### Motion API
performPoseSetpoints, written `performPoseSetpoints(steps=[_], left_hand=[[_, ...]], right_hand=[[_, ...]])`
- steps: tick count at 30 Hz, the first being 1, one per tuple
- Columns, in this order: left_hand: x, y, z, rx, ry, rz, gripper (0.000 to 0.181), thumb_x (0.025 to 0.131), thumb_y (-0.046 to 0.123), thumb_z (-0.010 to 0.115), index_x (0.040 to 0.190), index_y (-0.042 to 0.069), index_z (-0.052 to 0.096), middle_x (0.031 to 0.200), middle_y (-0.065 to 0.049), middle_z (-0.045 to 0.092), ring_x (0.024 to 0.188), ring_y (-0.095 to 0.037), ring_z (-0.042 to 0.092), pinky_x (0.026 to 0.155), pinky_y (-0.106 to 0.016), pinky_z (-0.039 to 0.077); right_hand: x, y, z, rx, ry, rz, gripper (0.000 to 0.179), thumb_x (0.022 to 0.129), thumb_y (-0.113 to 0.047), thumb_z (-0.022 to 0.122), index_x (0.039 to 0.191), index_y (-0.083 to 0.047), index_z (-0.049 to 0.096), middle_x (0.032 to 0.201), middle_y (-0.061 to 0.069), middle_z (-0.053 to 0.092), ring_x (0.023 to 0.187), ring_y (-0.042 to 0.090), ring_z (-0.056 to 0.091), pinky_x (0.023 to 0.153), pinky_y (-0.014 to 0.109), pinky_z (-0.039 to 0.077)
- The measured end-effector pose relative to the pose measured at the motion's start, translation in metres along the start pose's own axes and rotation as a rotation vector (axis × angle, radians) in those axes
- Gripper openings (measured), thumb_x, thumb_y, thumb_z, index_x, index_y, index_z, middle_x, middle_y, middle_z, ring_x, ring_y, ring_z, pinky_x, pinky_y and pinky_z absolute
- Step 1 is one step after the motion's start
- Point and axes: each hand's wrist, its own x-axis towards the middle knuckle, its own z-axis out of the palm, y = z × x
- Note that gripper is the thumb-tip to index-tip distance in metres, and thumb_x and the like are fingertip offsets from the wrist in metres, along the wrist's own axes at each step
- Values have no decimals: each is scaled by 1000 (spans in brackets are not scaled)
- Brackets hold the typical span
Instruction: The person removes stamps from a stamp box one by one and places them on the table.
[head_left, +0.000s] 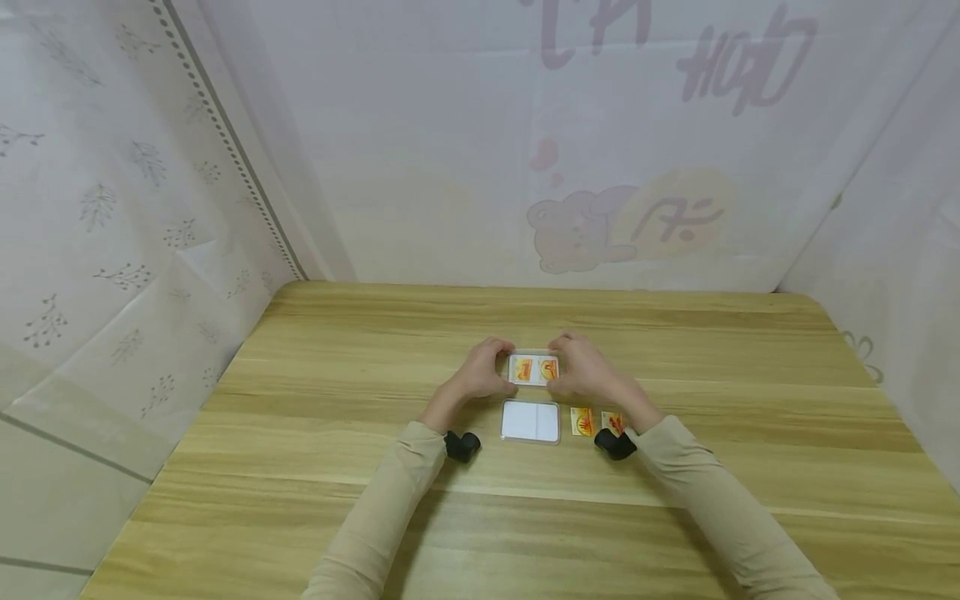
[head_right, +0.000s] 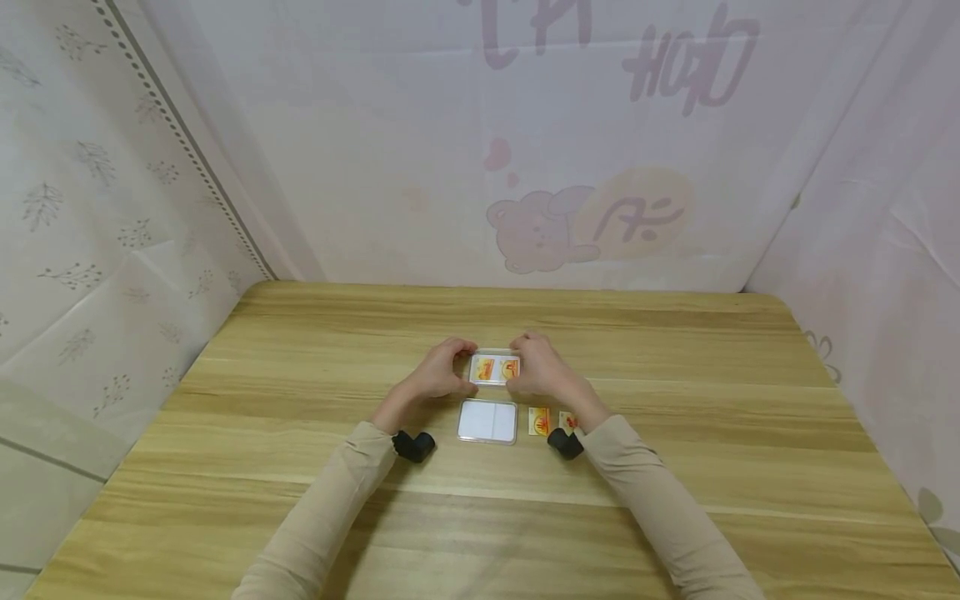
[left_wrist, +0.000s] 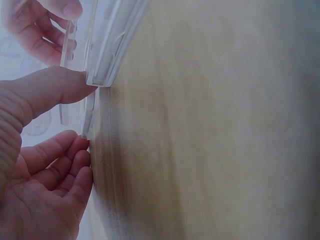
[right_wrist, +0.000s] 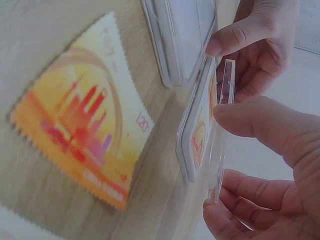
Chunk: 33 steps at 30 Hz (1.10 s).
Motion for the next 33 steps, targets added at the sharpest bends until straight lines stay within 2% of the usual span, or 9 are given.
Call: performPoseSetpoints(steps=[8, 15, 33], left_hand=[[-1, 1, -1, 21, 8, 19, 61, 68, 1, 78, 122, -8, 52, 121, -18, 53, 115, -31, 48, 102, -39, 36], [1, 1, -1, 38, 3, 18, 59, 68, 2, 79, 121, -7, 53, 121, -18, 53, 115, -31, 48, 102, -39, 36], [1, 1, -3, 39, -17, 24, 57, 68, 0, 78, 119, -7, 54, 120, -17, 54, 114, -30, 49, 101, -38, 38]], right_hand=[[-8, 4, -7, -6, 19, -3, 61, 71, -8, 76, 122, 14, 50, 122, 25, 50, 114, 39, 47, 98, 48, 40], [-14, 12, -10, -37, 59, -32, 59, 71, -8, 76, 119, 15, 51, 118, 27, 52, 110, 41, 49, 97, 50, 41], [-30, 26, -23, -81, 78, -29, 61, 69, -8, 76, 118, 16, 51, 116, 29, 53, 109, 43, 49, 95, 52, 41]])
